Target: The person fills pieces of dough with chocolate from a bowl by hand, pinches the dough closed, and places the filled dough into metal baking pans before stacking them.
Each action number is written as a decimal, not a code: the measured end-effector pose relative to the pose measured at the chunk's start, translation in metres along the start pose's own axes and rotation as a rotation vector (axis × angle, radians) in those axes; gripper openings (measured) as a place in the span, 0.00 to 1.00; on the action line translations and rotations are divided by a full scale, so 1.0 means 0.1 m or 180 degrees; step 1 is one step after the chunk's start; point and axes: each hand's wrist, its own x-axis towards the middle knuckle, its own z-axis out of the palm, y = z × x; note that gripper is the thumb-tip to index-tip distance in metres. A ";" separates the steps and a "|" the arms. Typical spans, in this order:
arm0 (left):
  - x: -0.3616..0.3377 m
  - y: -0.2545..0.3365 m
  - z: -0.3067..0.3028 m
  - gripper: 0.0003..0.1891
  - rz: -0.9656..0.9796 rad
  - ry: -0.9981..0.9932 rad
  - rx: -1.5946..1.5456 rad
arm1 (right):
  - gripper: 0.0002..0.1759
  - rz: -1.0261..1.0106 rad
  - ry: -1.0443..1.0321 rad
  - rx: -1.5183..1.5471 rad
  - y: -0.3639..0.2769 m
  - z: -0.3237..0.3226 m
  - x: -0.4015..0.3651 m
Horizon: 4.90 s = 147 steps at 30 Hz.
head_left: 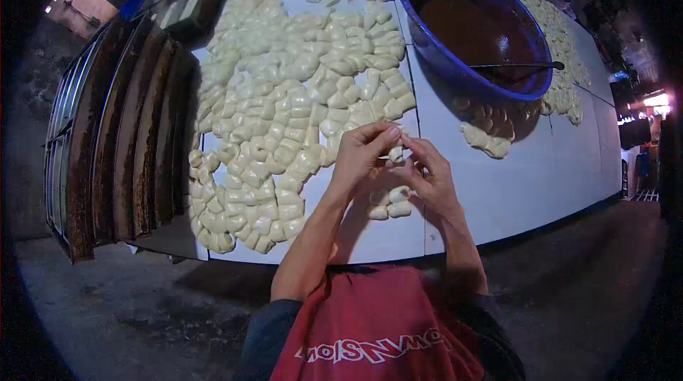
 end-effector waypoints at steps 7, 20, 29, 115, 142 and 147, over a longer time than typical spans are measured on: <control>-0.05 -0.18 -0.02 0.14 0.0470 -0.0512 0.0162 | 0.16 -0.0884 0.1003 0.0322 0.13 0.13 0.05; -0.21 -0.39 0.14 0.12 0.0168 -0.0284 -0.0009 | 0.12 -0.0514 0.0767 -0.0717 0.19 -0.08 -0.04; -0.47 -0.34 0.06 0.21 0.0065 -0.0071 0.1216 | 0.12 0.1551 0.0016 0.0982 0.26 -0.60 -0.72; 0.13 -0.37 1.06 0.39 0.2984 -0.0087 0.0622 | 0.14 0.0489 0.0301 0.3291 -0.31 -0.56 -0.01; 0.37 -0.28 0.86 0.21 0.0624 -0.0530 0.0560 | 0.15 0.0479 -0.0512 -0.0480 0.04 -1.83 1.77; 0.51 -0.14 1.16 0.24 0.0460 -0.0503 -0.0569 | 0.09 0.0687 0.0023 0.1873 -0.16 -1.44 1.31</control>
